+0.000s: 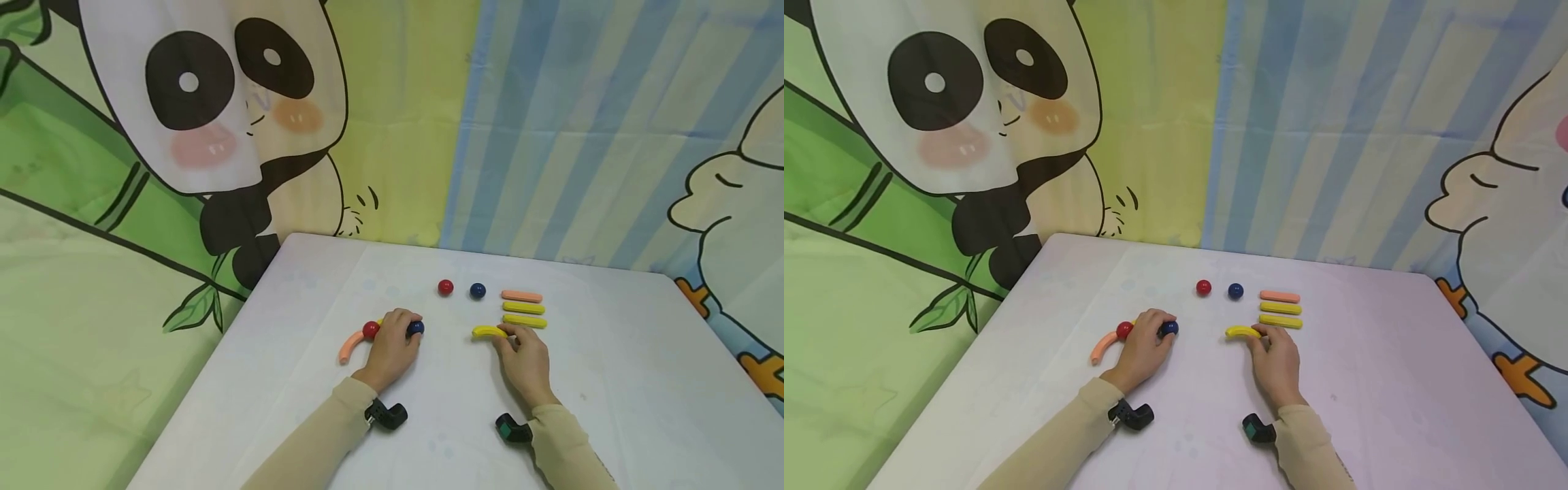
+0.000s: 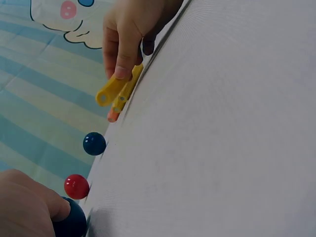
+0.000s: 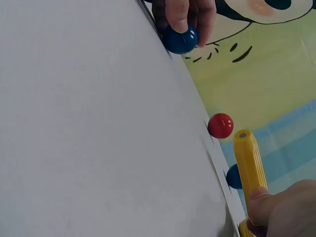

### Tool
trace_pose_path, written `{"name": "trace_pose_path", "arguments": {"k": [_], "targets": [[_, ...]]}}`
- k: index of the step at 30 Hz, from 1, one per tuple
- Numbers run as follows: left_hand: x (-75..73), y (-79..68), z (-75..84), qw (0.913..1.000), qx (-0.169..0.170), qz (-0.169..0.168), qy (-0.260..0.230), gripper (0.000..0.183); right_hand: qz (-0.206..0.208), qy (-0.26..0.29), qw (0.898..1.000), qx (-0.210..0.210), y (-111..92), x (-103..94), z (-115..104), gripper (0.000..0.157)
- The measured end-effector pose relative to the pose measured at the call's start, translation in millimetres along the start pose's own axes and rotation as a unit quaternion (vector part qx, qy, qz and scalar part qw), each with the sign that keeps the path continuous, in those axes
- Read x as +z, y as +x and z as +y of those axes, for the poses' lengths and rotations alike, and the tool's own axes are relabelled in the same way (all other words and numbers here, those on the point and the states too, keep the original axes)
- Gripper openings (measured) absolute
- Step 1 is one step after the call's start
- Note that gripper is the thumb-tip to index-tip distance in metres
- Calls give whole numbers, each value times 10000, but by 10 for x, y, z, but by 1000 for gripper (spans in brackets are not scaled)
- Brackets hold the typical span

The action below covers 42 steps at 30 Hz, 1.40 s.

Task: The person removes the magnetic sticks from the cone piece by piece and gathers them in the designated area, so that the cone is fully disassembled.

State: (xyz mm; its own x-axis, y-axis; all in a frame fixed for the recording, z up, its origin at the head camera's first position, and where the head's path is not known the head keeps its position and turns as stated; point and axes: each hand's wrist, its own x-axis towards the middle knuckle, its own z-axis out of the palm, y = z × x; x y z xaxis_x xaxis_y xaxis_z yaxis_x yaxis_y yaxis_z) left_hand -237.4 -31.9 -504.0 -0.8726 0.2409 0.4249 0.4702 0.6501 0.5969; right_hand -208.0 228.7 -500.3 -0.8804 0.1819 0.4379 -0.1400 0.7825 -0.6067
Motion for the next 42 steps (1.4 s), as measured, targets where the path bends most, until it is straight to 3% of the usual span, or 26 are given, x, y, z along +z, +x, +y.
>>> {"name": "trace_pose_path", "arguments": {"k": [9, 20, 34, 42], "targets": [[-18, -1, 14, 10000, -67, -29, -64, 27, 246, -273, 9987, 348, 8, -222, 286, 24], [-10, -15, 32, 9999, -103, -86, -65, 27, 225, -328, 9949, 931, 18, -316, 429, 27], [12, 7, -1, 10000, -33, -52, -20, 28, 199, -630, 9940, 871, 72, -313, 448, 27], [-1, -10, 17, 9994, 10, -233, -263, 29, 239, -601, 9933, 959, 59, -295, 453, 28]]}}
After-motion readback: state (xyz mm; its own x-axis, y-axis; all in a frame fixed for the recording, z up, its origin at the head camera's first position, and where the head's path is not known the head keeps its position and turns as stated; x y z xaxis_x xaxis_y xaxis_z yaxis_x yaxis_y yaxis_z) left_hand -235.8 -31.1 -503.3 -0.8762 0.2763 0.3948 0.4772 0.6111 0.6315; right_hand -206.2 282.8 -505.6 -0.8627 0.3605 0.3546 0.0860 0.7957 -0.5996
